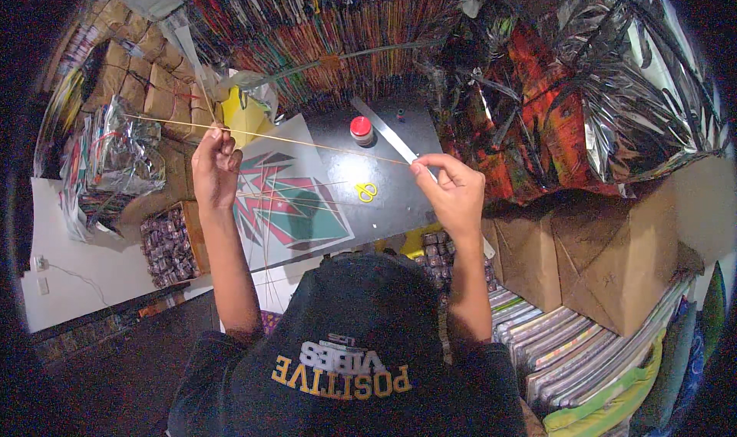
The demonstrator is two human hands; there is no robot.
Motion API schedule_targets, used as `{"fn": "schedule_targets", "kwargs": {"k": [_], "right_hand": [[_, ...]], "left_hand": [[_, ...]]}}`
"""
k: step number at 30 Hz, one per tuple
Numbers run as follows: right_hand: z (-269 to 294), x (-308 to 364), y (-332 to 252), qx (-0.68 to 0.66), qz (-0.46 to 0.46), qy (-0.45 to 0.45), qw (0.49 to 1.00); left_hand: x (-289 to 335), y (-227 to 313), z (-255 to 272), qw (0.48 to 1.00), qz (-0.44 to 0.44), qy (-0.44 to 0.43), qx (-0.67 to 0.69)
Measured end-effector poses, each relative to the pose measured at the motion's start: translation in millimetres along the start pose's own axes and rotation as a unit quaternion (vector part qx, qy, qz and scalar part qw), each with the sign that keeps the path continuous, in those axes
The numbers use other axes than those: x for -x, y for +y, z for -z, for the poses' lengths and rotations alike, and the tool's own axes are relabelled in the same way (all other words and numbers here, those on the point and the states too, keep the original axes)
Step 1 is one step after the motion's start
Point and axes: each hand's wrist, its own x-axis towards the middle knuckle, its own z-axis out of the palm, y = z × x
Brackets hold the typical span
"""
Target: The person assembles a kite frame by hand, aligning two long wooden sticks into a cross shape and securing the intersection with a yellow rubber band. The person repeatedly adjusts the sticks and tightens the band to stabilize the structure.
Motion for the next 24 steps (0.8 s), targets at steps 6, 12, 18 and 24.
{"fn": "schedule_targets", "kwargs": {"k": [6,12,18,24], "right_hand": [[8.4,-2.3,-1.2,0.029,0.018,0.023,0.999],[32.3,-17.6,-30.5,0.03,0.105,0.081,0.991],[50.1,-44.0,-55.7,0.11,0.188,0.129,0.968],[48.3,-58.9,-79.0,0.113,0.229,0.118,0.96]], "left_hand": [[-0.4,11.8,-1.7,0.979,0.03,0.014,-0.203],[4.7,19.6,-7.9,0.859,-0.011,-0.141,-0.493],[25.1,7.1,-44.5,0.708,-0.066,-0.303,-0.634],[44.8,-11.7,-60.7,0.627,-0.098,-0.366,-0.681]]}}
